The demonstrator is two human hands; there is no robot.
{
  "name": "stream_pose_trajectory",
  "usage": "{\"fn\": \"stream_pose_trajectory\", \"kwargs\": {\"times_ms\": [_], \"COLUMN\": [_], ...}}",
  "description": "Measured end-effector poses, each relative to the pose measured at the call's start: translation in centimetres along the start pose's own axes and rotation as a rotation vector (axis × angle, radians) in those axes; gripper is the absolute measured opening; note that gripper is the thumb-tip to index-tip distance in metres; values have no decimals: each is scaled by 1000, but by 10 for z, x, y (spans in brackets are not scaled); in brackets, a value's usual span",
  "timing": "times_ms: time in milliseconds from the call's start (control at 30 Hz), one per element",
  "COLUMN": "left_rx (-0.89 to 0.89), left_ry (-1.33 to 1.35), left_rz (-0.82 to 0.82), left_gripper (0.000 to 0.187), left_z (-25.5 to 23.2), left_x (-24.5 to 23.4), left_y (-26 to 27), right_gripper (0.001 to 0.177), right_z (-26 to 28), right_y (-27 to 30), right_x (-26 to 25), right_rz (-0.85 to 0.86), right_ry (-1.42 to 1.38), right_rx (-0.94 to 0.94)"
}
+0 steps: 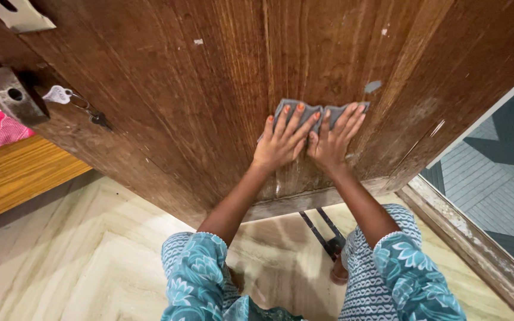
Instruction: The person sands the surface of a wooden door by hand using a small piece of sandpaper, moving it repeatedly across the wood grain.
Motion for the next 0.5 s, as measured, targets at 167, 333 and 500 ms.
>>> {"fn": "stream_pose_trajectory", "kwargs": {"times_ms": [167, 333, 500], "left_rx": [52, -13, -101], "left_ry": [31, 90, 186], "left_rz": [49, 50, -4], "left_gripper": [70, 68, 63], "left_z": [-31, -54, -64], "left_x": [23, 47, 62], "left_y": [50, 99, 116], "right_gripper": [72, 76, 77], "right_z": [-8, -1, 4], "right_y": [56, 99, 113], "right_x": [25, 52, 67], "right_rz": [82, 162, 167], "right_ry": [24, 27, 3], "right_rx": [0, -13, -52]}}
Point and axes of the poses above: each hand's wrist, its own y-axis away from the middle knuckle, its own x-axis out of the palm, z = x × y, the point moved 4 cm from there along -y, towards the middle knuckle, and after that the axes turned 15 degrees about x, right-handed, at the moved point
